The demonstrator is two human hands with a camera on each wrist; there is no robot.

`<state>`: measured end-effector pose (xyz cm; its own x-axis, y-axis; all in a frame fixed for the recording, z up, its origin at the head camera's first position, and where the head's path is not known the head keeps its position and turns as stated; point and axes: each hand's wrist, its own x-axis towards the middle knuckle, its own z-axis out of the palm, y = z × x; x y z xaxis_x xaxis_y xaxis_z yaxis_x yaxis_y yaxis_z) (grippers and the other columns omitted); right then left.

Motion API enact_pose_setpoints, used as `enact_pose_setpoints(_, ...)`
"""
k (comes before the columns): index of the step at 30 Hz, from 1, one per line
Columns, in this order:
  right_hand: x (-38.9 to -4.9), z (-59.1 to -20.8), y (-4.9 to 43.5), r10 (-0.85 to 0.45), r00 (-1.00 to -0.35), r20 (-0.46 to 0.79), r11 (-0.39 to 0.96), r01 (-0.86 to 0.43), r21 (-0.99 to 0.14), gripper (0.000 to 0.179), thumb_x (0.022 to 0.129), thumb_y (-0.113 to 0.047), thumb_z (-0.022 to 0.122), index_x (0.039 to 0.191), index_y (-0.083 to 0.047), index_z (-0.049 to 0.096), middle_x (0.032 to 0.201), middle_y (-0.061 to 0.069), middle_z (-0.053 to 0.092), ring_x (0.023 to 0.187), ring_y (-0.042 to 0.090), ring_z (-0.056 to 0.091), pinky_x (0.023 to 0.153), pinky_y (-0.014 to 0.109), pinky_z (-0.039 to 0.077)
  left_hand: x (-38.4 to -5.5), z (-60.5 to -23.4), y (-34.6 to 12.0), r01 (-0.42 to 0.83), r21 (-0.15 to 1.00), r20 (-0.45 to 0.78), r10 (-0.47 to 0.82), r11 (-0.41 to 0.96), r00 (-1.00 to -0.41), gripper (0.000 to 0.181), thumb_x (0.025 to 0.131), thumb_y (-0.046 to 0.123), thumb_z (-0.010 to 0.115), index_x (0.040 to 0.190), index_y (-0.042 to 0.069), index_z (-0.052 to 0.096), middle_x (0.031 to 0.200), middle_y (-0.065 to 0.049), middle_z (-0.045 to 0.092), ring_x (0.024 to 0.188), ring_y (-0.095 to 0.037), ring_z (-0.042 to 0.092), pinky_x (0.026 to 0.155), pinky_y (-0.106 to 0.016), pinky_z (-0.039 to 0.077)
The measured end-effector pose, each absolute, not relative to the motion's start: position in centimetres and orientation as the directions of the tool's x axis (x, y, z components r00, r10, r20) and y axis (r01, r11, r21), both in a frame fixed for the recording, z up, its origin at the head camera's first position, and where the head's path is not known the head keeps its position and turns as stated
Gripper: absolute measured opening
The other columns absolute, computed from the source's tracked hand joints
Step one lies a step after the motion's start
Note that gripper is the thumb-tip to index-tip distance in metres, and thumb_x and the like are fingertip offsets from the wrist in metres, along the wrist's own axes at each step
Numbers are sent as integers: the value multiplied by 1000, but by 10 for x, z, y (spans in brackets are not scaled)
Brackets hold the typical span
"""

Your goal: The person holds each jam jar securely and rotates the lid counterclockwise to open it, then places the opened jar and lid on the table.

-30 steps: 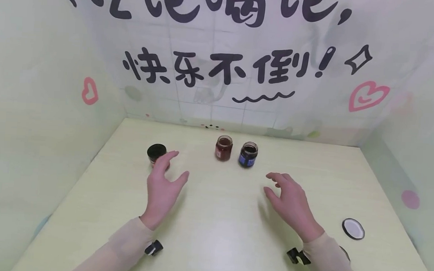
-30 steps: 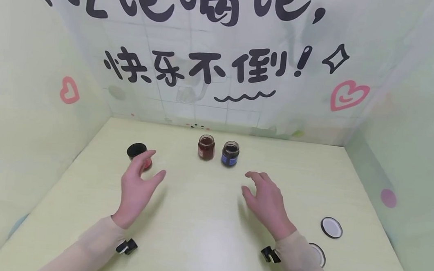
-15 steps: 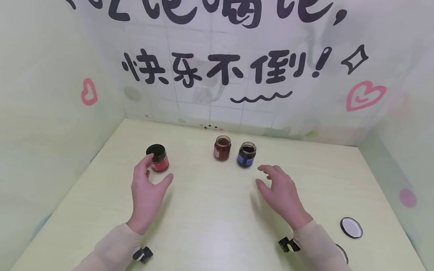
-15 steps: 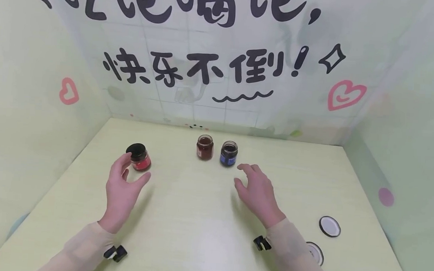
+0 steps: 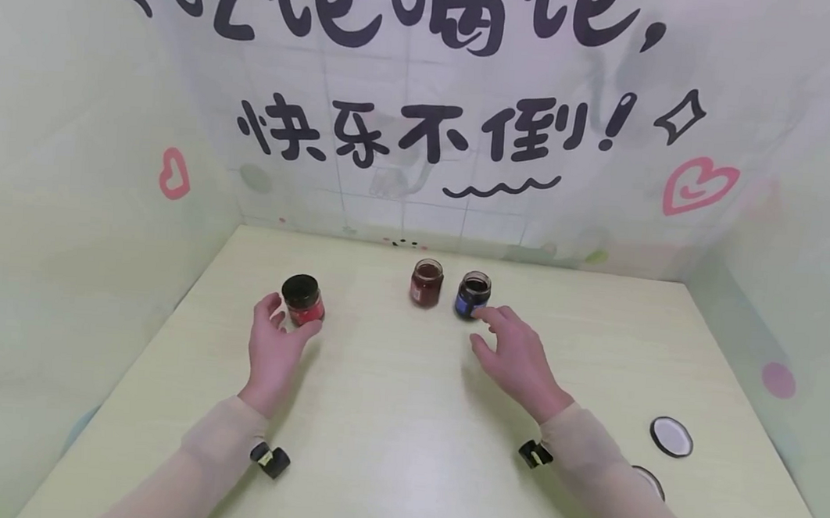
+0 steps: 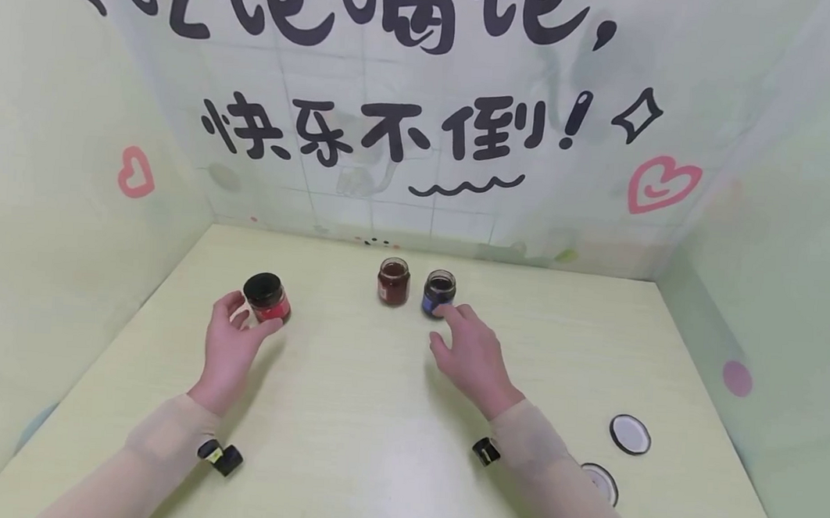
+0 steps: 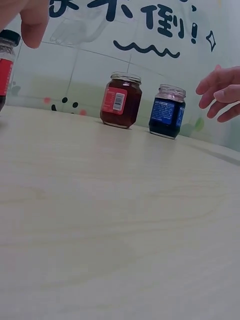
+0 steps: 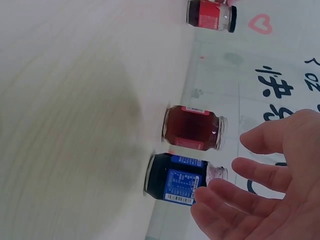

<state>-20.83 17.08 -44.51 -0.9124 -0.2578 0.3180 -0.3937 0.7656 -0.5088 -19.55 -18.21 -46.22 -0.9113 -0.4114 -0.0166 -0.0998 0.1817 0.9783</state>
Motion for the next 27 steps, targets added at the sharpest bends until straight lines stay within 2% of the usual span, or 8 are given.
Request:
enact_pose_setpoints(2, -209, -446, 167, -266, -914, 307, 769, -393, -504, 35, 94, -22, 66, 128, -13, 65, 116, 9, 65, 96, 29, 65, 74, 44, 52, -200, -465, -183, -104, 980, -28, -405, 167, -914, 85, 87, 7, 77, 155, 6, 26, 159, -13, 31, 143, -32, 35, 115, -45, 32)
enact_pose_setpoints(5, -210, -447, 163, -282, -915, 288, 777, -394, -490, 35, 95, -23, 65, 129, -14, 64, 116, 9, 64, 83, 25, 62, 70, 42, 51, -207, -468, -185, -109, 984, -44, -395, 143, -918, 83, 85, 3, 76, 154, 4, 29, 157, -16, 34, 142, -31, 38, 114, -42, 34)
enact_pose_setpoints(9, -210, -449, 159, -306, -914, 266, 787, -400, -470, 36, 95, -24, 65, 130, -13, 63, 118, 8, 63, 69, 18, 52, 64, 37, 49, -215, -473, -187, -124, 983, -61, -392, 137, -918, 84, 84, 1, 77, 153, 2, 30, 154, -18, 39, 139, -31, 42, 113, -40, 35)
enact_pose_setpoints(17, -209, -449, 152, -328, -906, 269, 783, -420, -460, 38, 95, -24, 66, 131, -12, 63, 121, 7, 62, 74, 17, 55, 70, 38, 53, -227, -478, -194, -156, 971, -73, -397, 179, -915, 80, 81, 0, 79, 149, 3, 38, 147, -16, 49, 134, -28, 47, 113, -41, 35)
enact_pose_setpoints(21, -211, -448, 149, -340, -903, 263, 780, -427, -457, 37, 95, -24, 66, 131, -13, 62, 120, 7, 62, 71, 16, 52, 67, 35, 50, -231, -480, -197, -176, 959, -76, -400, 220, -913, 74, 81, 2, 81, 145, 4, 44, 142, -15, 53, 132, -27, 47, 114, -43, 32)
enact_pose_setpoints(27, -214, -445, 145, -351, -887, 299, 772, -455, -443, 34, 95, -21, 66, 128, -14, 64, 112, 3, 62, 69, 16, 49, 62, 33, 46, -237, -483, -200, -170, 944, -58, -366, 283, -929, 64, 82, 7, 80, 139, 4, 51, 139, -15, 56, 128, -29, 48, 112, -46, 34)
